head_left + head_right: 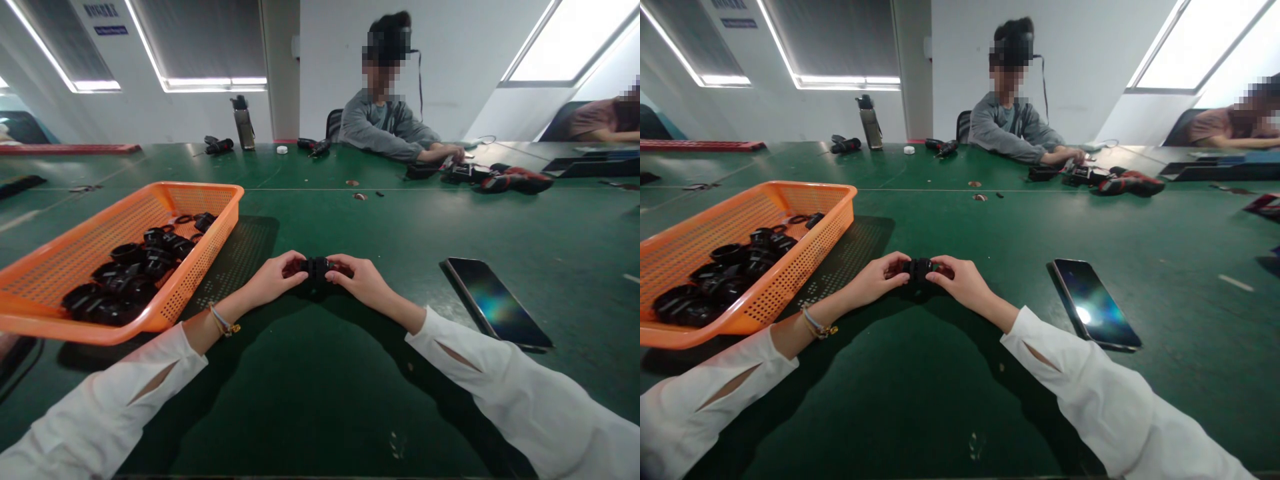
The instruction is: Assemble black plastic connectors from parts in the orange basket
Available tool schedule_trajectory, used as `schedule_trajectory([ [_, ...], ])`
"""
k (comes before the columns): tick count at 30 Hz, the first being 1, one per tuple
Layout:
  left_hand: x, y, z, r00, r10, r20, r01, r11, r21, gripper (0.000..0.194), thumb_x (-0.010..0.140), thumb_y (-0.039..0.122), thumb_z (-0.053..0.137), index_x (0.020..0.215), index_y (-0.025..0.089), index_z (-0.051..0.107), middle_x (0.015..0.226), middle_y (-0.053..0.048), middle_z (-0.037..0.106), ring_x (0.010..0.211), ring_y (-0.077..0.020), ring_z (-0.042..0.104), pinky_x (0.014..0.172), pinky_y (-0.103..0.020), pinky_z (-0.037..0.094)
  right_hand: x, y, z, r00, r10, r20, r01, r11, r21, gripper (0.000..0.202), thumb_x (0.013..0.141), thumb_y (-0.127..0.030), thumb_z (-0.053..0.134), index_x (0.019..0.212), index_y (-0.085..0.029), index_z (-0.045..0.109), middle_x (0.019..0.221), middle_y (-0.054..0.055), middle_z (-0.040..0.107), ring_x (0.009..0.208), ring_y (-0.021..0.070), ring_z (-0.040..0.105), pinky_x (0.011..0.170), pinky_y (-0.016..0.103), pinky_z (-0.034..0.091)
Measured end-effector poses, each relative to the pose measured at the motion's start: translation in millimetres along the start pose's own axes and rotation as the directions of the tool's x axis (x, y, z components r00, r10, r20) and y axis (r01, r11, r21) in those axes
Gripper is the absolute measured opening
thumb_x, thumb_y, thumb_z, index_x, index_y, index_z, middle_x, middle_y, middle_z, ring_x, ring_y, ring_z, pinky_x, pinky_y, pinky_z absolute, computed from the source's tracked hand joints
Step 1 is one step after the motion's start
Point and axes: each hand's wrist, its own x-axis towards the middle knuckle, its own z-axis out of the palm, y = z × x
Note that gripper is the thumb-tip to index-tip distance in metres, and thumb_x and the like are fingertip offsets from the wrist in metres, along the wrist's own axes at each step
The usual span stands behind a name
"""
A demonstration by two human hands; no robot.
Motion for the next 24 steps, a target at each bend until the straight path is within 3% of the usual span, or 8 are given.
schedule_trajectory([
  [24,-0.9,2.1,-0.4,1.000,0.014,0.000,-0.014,0.999,0.029,0.025,0.073,0.031,0.057,0.092,0.016,0.054,0.078,-0.001,0.058,0.069,-0.0140,0.054,0.065,-0.027,0.045,0.6,1.3,0.5,1.000,0.008,0.008,-0.008,1.000,0.017,0.024,0.078,-0.029,0.056,0.095,-0.015,0.065,0.072,0.003,0.067,0.062,0.0149,0.060,0.060,0.027,0.045],
])
